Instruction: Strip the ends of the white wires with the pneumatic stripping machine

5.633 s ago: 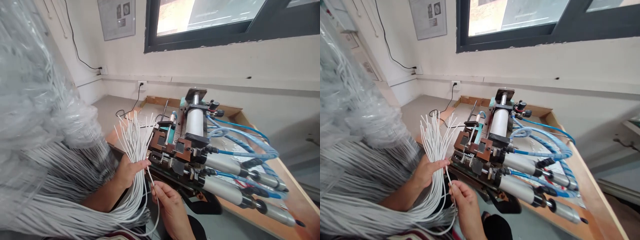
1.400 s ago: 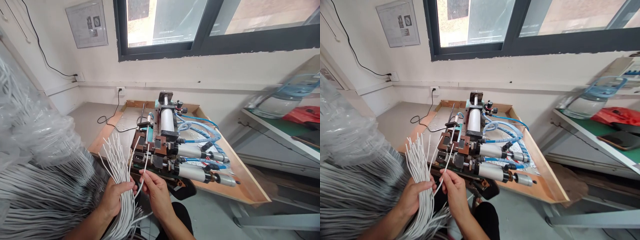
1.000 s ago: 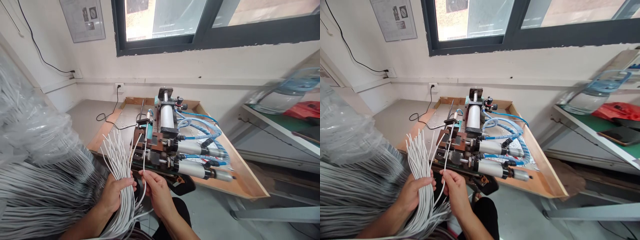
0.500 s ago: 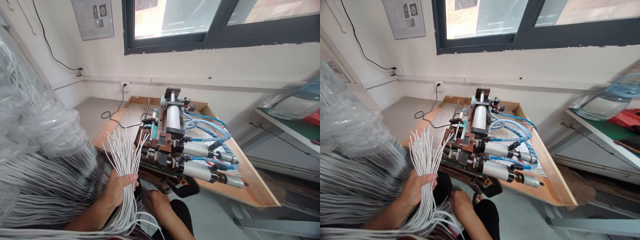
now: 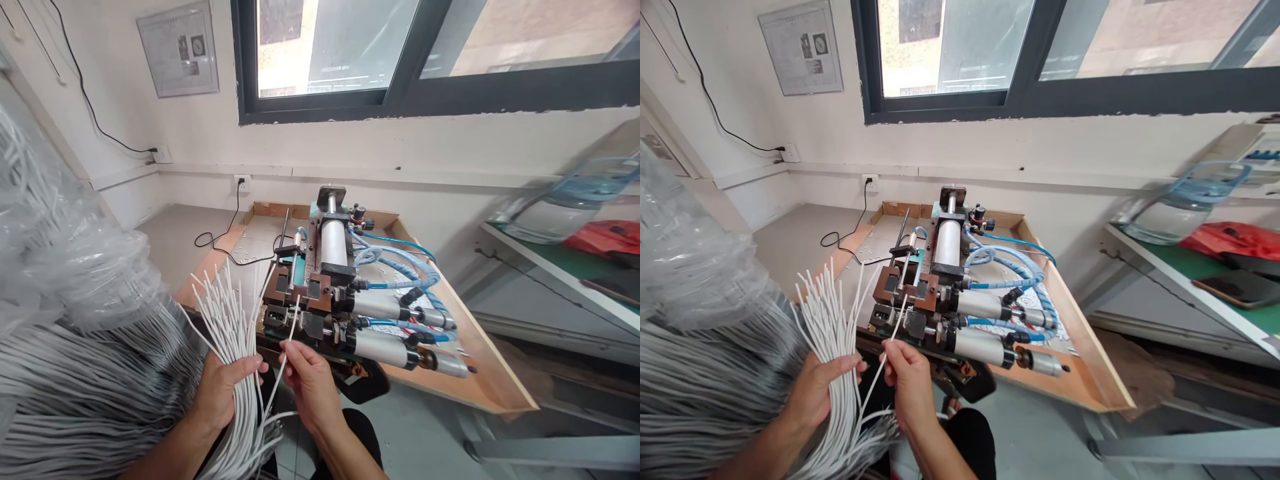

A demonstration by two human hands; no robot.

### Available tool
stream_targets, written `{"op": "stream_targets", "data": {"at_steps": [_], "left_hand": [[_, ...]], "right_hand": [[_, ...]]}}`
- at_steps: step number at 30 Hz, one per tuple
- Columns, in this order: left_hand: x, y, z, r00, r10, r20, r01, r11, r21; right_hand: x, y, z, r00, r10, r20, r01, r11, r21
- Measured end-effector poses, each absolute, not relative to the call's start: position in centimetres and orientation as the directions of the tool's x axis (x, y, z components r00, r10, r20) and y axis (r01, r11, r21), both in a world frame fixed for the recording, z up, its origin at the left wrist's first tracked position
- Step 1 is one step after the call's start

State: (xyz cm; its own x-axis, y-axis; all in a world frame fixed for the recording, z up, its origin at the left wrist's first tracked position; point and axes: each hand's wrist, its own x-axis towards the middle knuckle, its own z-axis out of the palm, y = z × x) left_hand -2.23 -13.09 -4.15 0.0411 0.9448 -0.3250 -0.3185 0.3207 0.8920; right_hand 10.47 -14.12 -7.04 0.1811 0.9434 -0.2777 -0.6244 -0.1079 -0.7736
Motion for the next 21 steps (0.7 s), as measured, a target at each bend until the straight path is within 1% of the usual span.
{"op": "stream_targets", "data": {"at_steps": [4,9,12,15,17,21], "left_hand": [[-2.1,-12.8,-4.0,0.047,0.938,-0.343,-0.326,0.339,0.882],[-1.9,-12.5,-3.8,0.06,0.938,-0.342,-0.333,0.342,0.879],[-1.8,-12.6,-3.6,0.07,0.938,-0.339,-0.33,0.342,0.88],[-1.7,-12.7,-3.6,0.067,0.936,-0.345,-0.32,0.348,0.881],[-1.7,-12.6,-3.7,0.064,0.938,-0.342,-0.323,0.344,0.882],[-2.4,-12.2,-4.0,0.049,0.946,-0.32,-0.319,0.318,0.892]], "right_hand": [[10.8,-13.7,-6.4,0.153,0.929,-0.337,-0.697,-0.14,-0.703],[10.7,-13.1,-6.5,0.085,0.934,-0.346,-0.757,-0.165,-0.632],[10.6,-13.0,-6.8,0.061,0.931,-0.361,-0.764,-0.189,-0.617],[10.5,-13.1,-7.1,0.077,0.93,-0.359,-0.742,-0.188,-0.644],[10.6,-13.2,-7.3,0.084,0.939,-0.335,-0.697,-0.185,-0.693],[11.0,-14.6,-8.4,0.018,0.974,-0.225,-0.494,-0.187,-0.849]]}}
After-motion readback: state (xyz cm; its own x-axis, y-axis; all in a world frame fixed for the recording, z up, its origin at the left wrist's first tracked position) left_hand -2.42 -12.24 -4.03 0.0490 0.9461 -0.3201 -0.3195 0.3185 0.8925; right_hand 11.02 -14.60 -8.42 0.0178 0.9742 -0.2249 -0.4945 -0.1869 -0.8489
